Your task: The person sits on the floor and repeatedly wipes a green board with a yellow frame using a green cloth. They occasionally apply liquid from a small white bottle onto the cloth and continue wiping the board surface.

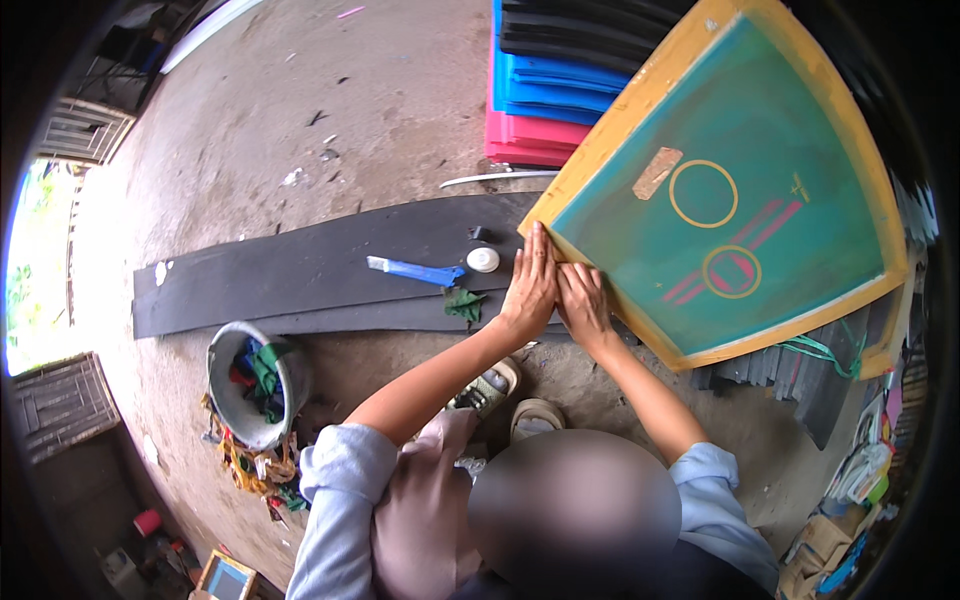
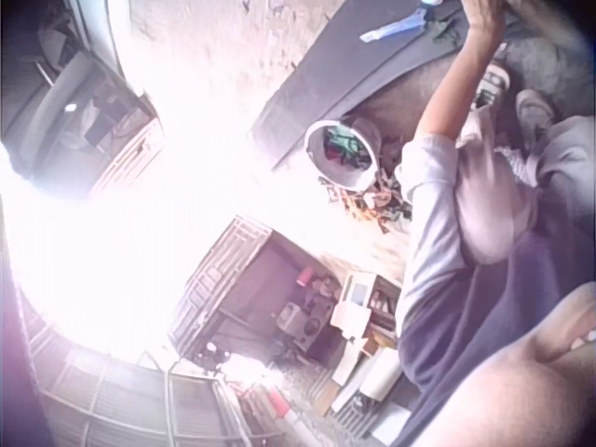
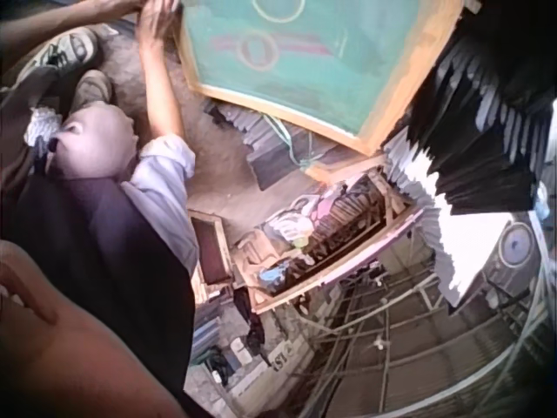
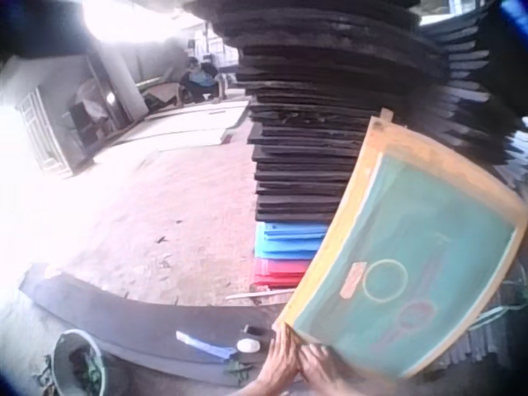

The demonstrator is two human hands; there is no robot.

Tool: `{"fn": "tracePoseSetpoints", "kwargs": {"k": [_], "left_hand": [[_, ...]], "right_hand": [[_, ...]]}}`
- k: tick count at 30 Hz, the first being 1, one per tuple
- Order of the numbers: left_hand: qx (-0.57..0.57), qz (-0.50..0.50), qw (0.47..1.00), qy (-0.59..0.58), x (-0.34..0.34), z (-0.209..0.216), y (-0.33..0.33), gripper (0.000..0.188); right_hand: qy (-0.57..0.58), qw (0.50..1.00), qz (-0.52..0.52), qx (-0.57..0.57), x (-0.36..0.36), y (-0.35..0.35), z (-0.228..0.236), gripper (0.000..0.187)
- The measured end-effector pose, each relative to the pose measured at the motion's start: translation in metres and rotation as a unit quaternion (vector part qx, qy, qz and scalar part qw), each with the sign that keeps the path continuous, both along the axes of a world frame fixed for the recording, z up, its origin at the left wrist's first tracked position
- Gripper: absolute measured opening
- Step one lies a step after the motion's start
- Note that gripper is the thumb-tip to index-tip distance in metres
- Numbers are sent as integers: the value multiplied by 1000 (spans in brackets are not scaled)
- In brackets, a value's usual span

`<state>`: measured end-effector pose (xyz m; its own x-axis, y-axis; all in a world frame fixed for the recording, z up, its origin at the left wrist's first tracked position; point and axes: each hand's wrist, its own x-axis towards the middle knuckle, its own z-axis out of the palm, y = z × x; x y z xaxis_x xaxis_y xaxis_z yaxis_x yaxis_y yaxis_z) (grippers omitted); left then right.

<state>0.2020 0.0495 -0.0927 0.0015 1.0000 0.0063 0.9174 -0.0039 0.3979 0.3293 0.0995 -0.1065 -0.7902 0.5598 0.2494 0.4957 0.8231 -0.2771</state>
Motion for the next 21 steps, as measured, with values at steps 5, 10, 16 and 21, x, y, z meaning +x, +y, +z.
{"fn": "tracePoseSetpoints", "kwargs": {"k": [5,10,16,21], "left_hand": [[-122,-123,982,-70,-24,38,-20,91],[-16,-42,983,-180,-89,102,-59,68],[101,125,927,-338,-173,202,-150,46],[256,246,850,-389,-236,195,-255,41]], "right_hand": [[32,994,-36,-100,19,-5,31,25],[97,962,-118,-227,17,21,131,18],[251,954,-19,-161,-71,0,271,20],[242,948,106,-176,-195,-84,291,20]]}}
